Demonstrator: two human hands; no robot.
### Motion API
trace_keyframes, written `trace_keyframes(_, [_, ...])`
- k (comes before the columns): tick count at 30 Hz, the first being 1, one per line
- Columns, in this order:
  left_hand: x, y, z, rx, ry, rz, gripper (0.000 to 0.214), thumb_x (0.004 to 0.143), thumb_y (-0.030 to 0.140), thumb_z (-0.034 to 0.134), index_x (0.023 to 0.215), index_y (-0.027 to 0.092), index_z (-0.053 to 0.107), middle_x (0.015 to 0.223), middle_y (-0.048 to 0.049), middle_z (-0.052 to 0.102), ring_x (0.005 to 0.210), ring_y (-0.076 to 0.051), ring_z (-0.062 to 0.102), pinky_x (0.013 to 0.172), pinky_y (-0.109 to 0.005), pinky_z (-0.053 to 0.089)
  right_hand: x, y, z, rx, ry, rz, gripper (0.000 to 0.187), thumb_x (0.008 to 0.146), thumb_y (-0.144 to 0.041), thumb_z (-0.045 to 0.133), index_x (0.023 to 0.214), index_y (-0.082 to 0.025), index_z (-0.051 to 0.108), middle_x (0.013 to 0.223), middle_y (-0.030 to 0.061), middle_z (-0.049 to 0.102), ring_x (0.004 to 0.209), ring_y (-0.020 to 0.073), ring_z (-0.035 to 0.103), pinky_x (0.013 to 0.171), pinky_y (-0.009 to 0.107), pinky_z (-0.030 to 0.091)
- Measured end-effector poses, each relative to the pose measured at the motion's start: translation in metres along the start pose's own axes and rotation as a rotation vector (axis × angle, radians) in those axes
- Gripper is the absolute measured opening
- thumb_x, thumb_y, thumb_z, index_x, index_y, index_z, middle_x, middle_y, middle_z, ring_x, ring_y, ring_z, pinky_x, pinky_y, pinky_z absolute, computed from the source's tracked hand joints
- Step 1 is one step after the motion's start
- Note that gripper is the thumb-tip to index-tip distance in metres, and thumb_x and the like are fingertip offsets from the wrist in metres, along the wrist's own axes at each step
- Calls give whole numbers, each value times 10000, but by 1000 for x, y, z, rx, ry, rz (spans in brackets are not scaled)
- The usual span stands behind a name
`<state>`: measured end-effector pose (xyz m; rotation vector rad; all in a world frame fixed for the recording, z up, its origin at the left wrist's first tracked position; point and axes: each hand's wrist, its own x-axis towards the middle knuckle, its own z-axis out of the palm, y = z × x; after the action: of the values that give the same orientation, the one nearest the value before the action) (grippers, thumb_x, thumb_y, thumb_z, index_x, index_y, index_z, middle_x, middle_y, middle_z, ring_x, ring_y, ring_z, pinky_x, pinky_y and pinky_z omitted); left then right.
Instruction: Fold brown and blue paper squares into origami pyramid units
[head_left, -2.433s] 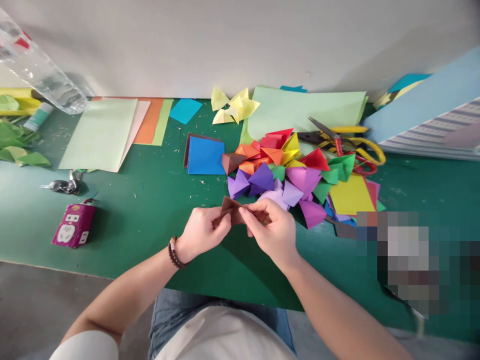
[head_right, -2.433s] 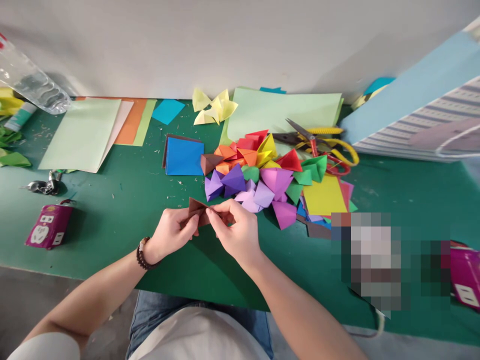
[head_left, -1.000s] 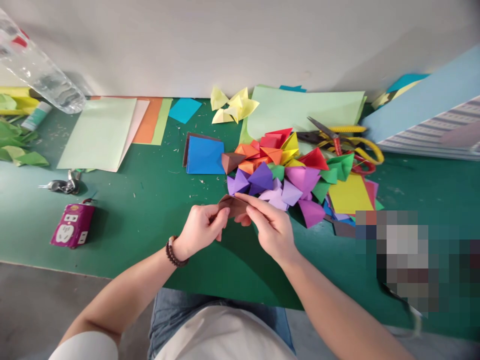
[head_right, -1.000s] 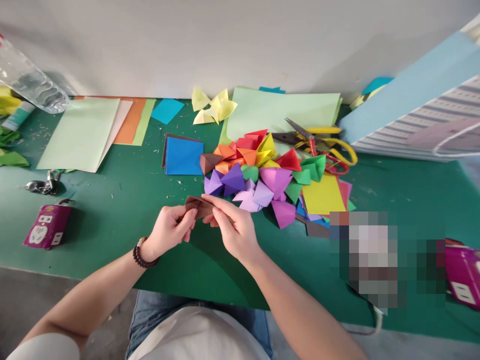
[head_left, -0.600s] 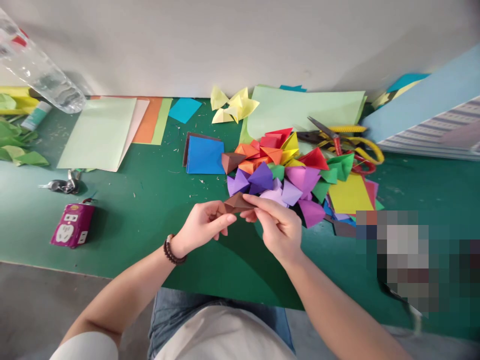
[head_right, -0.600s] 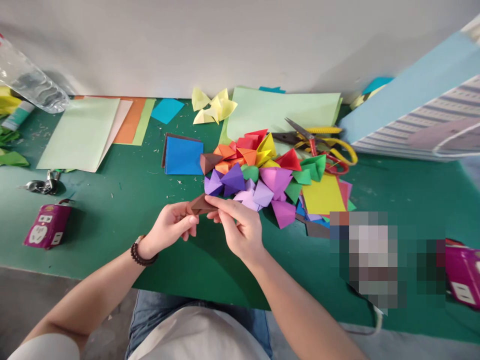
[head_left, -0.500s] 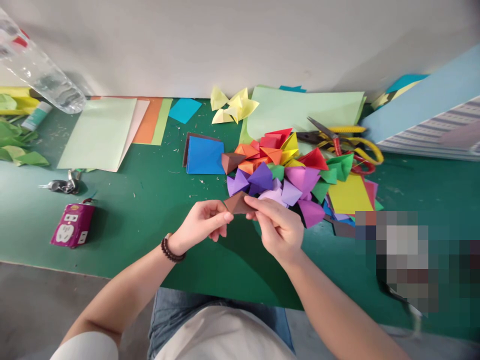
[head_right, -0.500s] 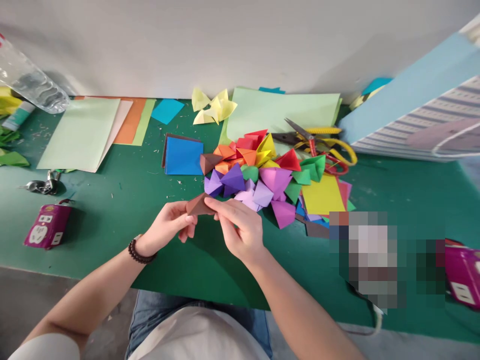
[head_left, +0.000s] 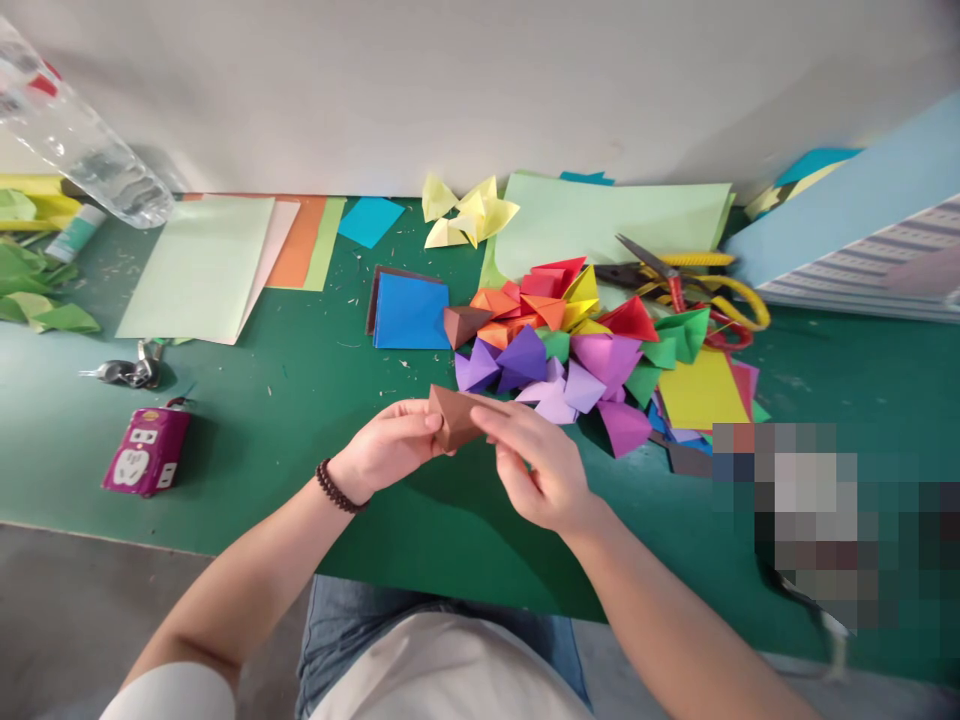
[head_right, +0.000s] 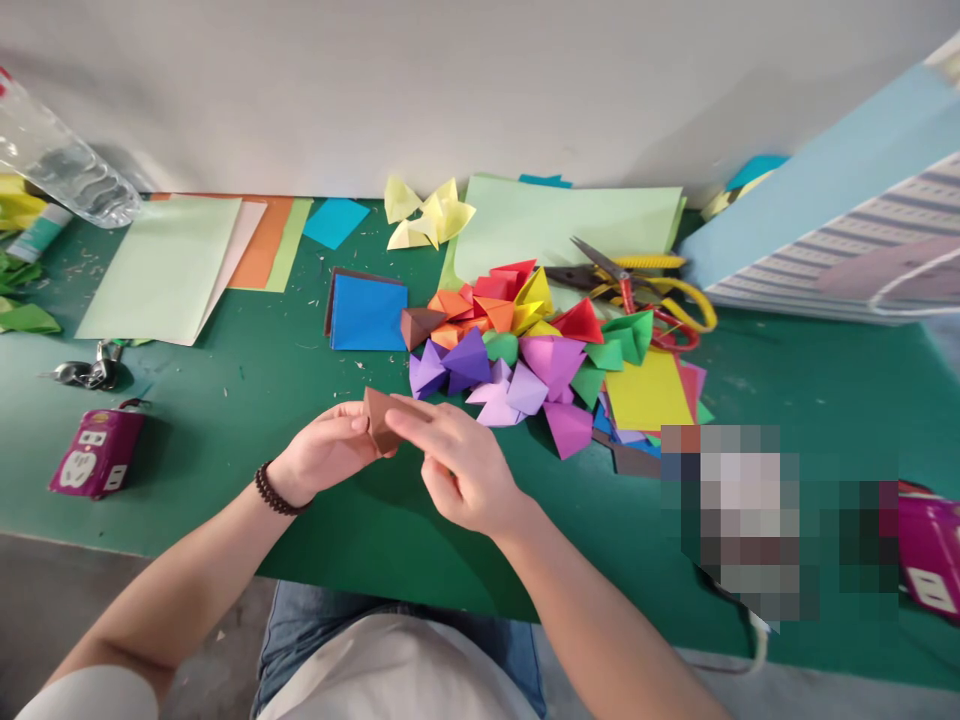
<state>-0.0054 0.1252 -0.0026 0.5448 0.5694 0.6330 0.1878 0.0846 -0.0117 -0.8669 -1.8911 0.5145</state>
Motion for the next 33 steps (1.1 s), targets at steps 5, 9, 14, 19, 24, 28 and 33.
trace_keyframes(5, [0,0,6,78,-3,30,316,695,382,819,885,138,753,918,-77,720,905,-192,637,849,-287,436,-2,-5,4,263,91,337,442,915,-208,547,1347,-293,518,1204,75,647,1020,220,646,771,353,593])
trace_keyframes(9, [-1,-4,4,81,-7,39,298,692,407,816,832,152,755,830,-49,694,799,-158,603,798,-279,432,2,-5,7,221,115,373,284,873,-237,649,1151,-294,650,1041,44,680,948,200,653,755,333,591])
trace_keyframes(14, [-1,-4,1,65,-77,25,254,683,388,817,741,152,743,711,-32,653,706,-141,580,741,-275,440,7,-7,6,159,103,297,248,879,-197,634,1096,-307,683,1081,58,629,929,193,638,712,341,590])
trace_keyframes(19, [-1,-2,5,117,-94,33,260,692,365,816,666,124,724,727,-60,665,741,-156,603,765,-277,452,8,-8,1,39,134,193,211,854,-164,660,1008,-300,711,1154,61,586,918,181,622,766,365,562])
trace_keyframes(24, [0,-6,7,172,-20,26,273,685,396,815,740,142,731,752,-58,671,759,-172,613,766,-299,465,9,-7,0,-20,133,158,154,844,-171,671,925,-293,721,1142,57,601,989,208,617,769,371,554])
trace_keyframes(28, [1,-6,6,209,-36,50,286,680,395,810,621,132,715,698,-53,638,732,-154,576,720,-273,435,9,-8,3,-22,127,161,147,861,-166,647,918,-285,711,1118,65,612,974,208,619,744,370,556])
trace_keyframes(33, [1,-4,9,253,-72,93,294,677,387,798,554,141,691,777,-57,634,747,-152,541,703,-272,415,10,-9,4,-24,114,162,128,877,-188,632,914,-285,705,1072,58,635,937,200,628,720,360,556])
